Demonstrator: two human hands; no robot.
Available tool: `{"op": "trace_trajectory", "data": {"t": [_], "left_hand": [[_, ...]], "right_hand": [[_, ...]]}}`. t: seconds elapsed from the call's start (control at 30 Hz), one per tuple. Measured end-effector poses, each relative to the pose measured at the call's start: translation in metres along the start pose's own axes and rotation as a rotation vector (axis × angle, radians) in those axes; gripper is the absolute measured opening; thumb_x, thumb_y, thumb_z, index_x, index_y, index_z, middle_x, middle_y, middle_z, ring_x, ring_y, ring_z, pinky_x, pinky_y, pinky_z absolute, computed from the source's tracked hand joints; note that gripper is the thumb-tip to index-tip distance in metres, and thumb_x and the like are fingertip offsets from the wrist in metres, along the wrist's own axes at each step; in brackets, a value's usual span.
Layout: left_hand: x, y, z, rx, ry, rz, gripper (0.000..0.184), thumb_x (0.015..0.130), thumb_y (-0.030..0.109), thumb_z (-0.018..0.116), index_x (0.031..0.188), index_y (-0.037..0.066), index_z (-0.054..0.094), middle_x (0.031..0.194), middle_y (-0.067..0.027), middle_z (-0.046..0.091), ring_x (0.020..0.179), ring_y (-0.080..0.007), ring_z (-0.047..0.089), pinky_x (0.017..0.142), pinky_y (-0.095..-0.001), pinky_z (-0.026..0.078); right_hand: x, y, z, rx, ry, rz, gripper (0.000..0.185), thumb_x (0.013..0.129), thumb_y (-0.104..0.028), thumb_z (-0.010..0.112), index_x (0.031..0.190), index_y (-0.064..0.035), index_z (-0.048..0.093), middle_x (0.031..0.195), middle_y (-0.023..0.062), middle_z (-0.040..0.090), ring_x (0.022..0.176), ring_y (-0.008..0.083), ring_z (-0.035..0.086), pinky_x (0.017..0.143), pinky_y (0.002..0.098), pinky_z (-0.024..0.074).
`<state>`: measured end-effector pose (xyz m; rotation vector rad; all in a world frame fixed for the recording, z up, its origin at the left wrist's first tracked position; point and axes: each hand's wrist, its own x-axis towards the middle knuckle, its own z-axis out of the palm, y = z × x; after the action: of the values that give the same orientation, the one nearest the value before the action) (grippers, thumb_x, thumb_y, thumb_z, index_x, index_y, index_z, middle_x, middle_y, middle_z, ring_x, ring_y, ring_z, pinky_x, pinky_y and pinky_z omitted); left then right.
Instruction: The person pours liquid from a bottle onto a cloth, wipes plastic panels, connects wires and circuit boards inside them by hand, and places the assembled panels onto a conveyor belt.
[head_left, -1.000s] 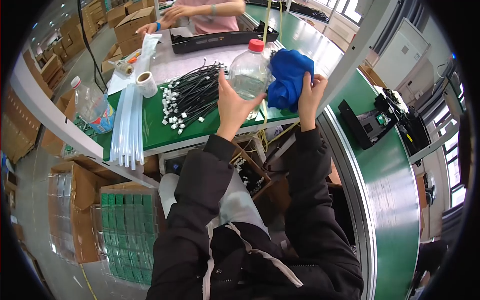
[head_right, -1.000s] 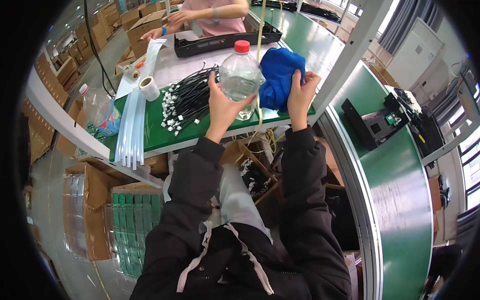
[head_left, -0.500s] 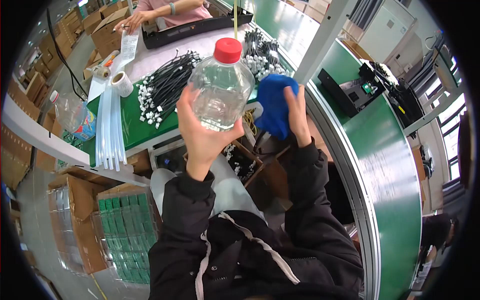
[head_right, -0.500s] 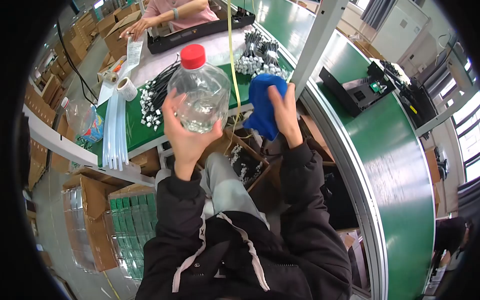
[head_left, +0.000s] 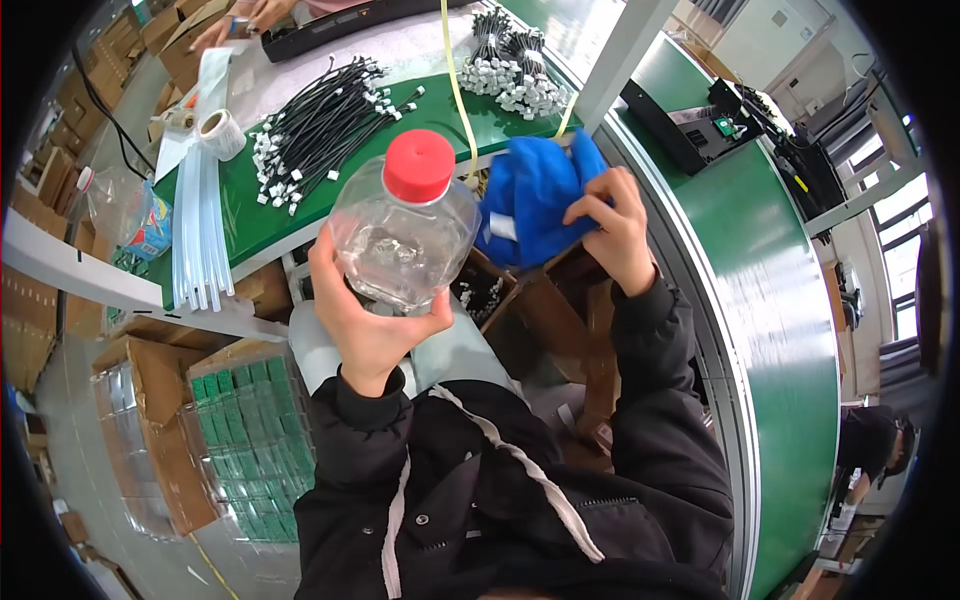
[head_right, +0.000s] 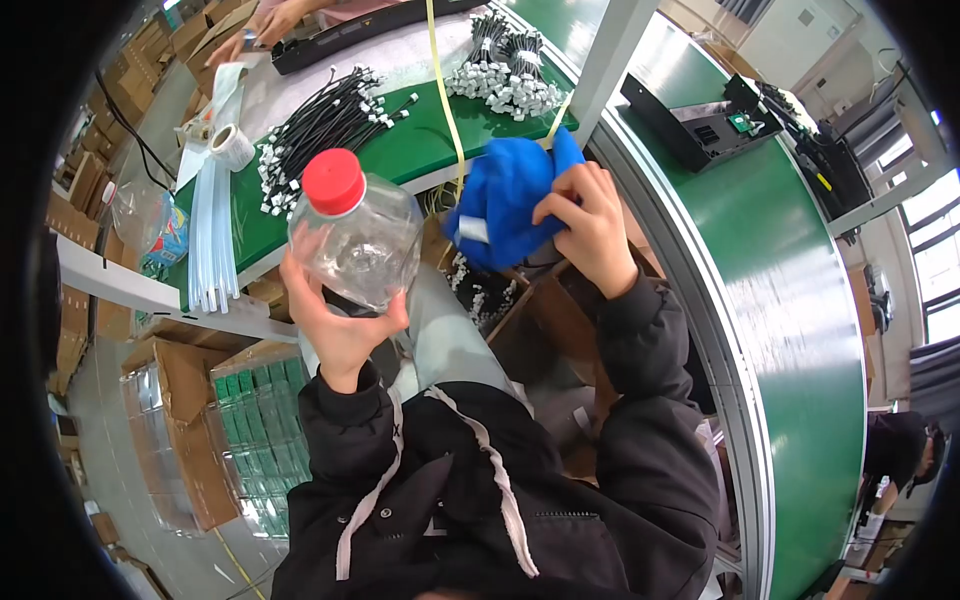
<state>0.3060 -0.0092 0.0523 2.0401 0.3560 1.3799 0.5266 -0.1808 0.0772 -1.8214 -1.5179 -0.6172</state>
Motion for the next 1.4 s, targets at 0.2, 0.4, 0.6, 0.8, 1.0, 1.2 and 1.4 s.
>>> {"op": "trace_trajectory", "data": {"t": [0.2, 0.4, 0.6, 0.8, 1.0, 1.2, 1.4], "left_hand": [[-0.013, 0.009, -0.006, 0.059, -0.005, 0.076, 0.099, 0.049, 0.029, 0.082, 0.130, -0.001, 0.034, 0.114, -0.0156, 0.045, 0.100, -0.0286, 0.050, 0.084, -0.0382, 0.044], [-0.028, 0.022, -0.014, 0.107, -0.048, 0.083, 0.101, 0.047, 0.026, 0.081, 0.133, 0.001, 0.034, 0.116, -0.0161, 0.044, 0.102, -0.0295, 0.047, 0.081, -0.0392, 0.044], [-0.037, 0.027, -0.023, 0.201, -0.108, 0.109, 0.101, 0.046, 0.022, 0.080, 0.134, 0.002, 0.034, 0.116, -0.0168, 0.045, 0.103, -0.0318, 0.047, 0.083, -0.0412, 0.044], [-0.038, 0.027, -0.034, 0.390, -0.253, 0.129, 0.097, 0.046, 0.020, 0.078, 0.133, 0.003, 0.039, 0.117, -0.0162, 0.045, 0.108, -0.0343, 0.049, 0.089, -0.0442, 0.041], [-0.038, 0.027, -0.045, 0.571, -0.412, 0.172, 0.093, 0.049, 0.020, 0.074, 0.133, 0.003, 0.040, 0.118, -0.0161, 0.046, 0.112, -0.0354, 0.047, 0.093, -0.0459, 0.038], [-0.034, 0.037, -0.053, 0.714, -0.596, 0.213, 0.092, 0.051, 0.017, 0.072, 0.135, 0.002, 0.038, 0.128, -0.0156, 0.043, 0.114, -0.0373, 0.044, 0.096, -0.0475, 0.035], [-0.024, 0.046, -0.053, 0.891, -0.752, 0.261, 0.094, 0.050, 0.013, 0.072, 0.137, 0.003, 0.035, 0.128, -0.0152, 0.044, 0.116, -0.0371, 0.042, 0.099, -0.0477, 0.033]], "right_hand": [[-0.029, -0.015, 0.028, 0.081, 0.633, 0.235, 0.017, 0.048, 0.004, 0.061, 0.062, -0.0040, 0.055, 0.074, 0.0054, 0.040, 0.069, 0.0182, 0.045, 0.056, 0.0259, 0.0337], [-0.045, -0.045, 0.053, 0.259, 0.695, 0.248, 0.013, 0.063, 0.004, 0.063, 0.071, -0.0007, 0.054, 0.083, 0.0076, 0.043, 0.076, 0.0179, 0.049, 0.064, 0.0251, 0.0396], [-0.053, -0.069, 0.067, 0.527, 0.525, 0.409, 0.029, 0.074, -0.001, 0.068, 0.087, -0.0042, 0.042, 0.100, 0.0093, 0.046, 0.091, 0.0198, 0.054, 0.079, 0.0297, 0.0481], [-0.049, -0.103, 0.058, 1.166, 0.410, 0.537, 0.036, 0.078, -0.007, 0.069, 0.095, -0.0060, 0.037, 0.122, 0.0216, 0.047, 0.104, 0.0234, 0.055, 0.087, 0.0366, 0.0488], [-0.048, -0.126, 0.057, 1.434, 0.511, 0.706, 0.050, 0.072, -0.001, 0.072, 0.111, -0.0029, 0.041, 0.134, 0.0198, 0.042, 0.115, 0.0279, 0.051, 0.096, 0.0368, 0.0447], [-0.052, -0.111, 0.066, 1.679, 0.077, 0.737, 0.063, 0.078, -0.009, 0.063, 0.134, -0.0009, 0.035, 0.139, 0.0100, 0.042, 0.120, 0.0213, 0.048, 0.108, 0.0329, 0.0288], [-0.059, -0.132, 0.067, 2.328, 0.534, 1.002, 0.053, 0.094, -0.031, 0.033, 0.138, -0.0018, 0.033, 0.142, 0.0141, 0.037, 0.130, 0.0297, 0.038, 0.111, 0.0443, 0.0258]]}}
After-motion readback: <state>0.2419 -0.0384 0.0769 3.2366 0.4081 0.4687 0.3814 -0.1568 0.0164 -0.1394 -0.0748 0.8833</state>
